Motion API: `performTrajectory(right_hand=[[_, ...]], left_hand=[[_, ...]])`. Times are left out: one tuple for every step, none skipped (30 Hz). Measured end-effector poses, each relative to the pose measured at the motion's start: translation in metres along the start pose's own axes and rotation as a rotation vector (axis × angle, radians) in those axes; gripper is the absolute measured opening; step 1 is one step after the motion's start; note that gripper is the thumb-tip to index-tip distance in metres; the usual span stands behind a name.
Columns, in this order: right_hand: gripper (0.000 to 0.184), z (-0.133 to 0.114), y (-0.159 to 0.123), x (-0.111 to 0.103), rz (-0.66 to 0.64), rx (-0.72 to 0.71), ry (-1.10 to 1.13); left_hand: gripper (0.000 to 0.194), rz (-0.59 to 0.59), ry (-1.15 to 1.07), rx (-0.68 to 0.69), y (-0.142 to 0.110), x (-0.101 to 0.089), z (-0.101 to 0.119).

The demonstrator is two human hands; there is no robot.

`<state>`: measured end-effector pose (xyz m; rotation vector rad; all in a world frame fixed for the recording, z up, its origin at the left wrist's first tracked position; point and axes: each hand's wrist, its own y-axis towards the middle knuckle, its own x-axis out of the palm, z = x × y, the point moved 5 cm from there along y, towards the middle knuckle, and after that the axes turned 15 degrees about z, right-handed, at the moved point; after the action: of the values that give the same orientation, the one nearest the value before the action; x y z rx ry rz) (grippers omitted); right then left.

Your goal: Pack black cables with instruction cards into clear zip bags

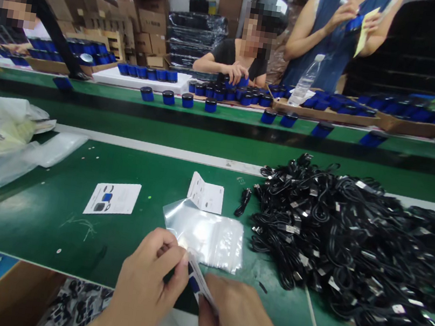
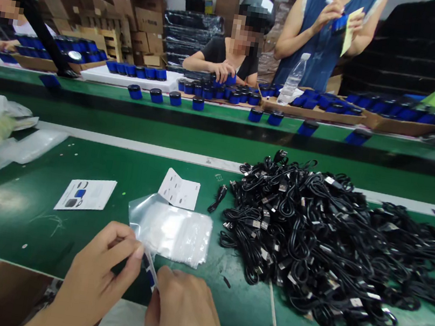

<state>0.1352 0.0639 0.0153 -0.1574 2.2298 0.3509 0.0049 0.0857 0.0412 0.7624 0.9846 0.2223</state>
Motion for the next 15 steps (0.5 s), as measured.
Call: performTrajectory(right_hand=[[0.016,0.000,0.001,-0.002,-0.014,0.003,-0.004],[0.016,-0.001,0.002,-0.004,-0.019,0.011,-0.003],[0.016,-0.002,0.003,-0.007,-0.018,0.020,0.011],[0.016,-0.003,0.005,-0.009,-0.013,0.032,0.039],[0.016,-0.003,0.007,-0.012,0.002,0.054,0.077],[0.018,-0.002,0.008,-0.015,0.028,0.089,0.124],[0.021,-0.001,0.010,-0.018,0.064,0.137,0.173],[0.025,0.001,0.011,-0.020,0.101,0.190,0.219],[0.029,0.002,0.011,-0.021,0.127,0.238,0.253],[0.031,0.004,0.011,-0.021,0.143,0.273,0.274],[0.032,0.004,0.011,-0.019,0.150,0.292,0.285],[0.031,0.003,0.010,-0.018,0.149,0.299,0.287],[0.031,0.003,0.010,-0.017,0.149,0.299,0.289],[0.030,0.002,0.010,-0.016,0.152,0.296,0.303],[0.028,0.002,0.010,-0.016,0.152,0.288,0.335]], left_hand=[[0.021,0.000,-0.015,-0.003,0.000,-0.001,0.000],[0.020,0.002,-0.024,0.000,-0.001,-0.001,0.000],[0.019,0.008,-0.030,0.013,-0.002,-0.002,0.000],[0.017,0.012,-0.035,0.037,-0.003,-0.003,0.000],[0.016,0.012,-0.041,0.062,-0.005,-0.004,0.001],[0.016,0.009,-0.051,0.084,-0.007,-0.004,0.002],[0.015,0.007,-0.060,0.102,-0.009,-0.004,0.002],[0.015,0.007,-0.070,0.113,-0.011,-0.004,0.003],[0.014,0.006,-0.080,0.113,-0.012,-0.004,0.004],[0.014,0.010,-0.092,0.110,-0.014,-0.004,0.004],[0.013,0.021,-0.104,0.106,-0.015,-0.003,0.006],[0.013,0.028,-0.115,0.107,-0.016,-0.003,0.007],[0.013,0.031,-0.124,0.110,-0.017,-0.003,0.009],[0.013,0.028,-0.137,0.113,-0.018,-0.002,0.011],[0.014,0.021,-0.152,0.111,-0.019,-0.002,0.013]])
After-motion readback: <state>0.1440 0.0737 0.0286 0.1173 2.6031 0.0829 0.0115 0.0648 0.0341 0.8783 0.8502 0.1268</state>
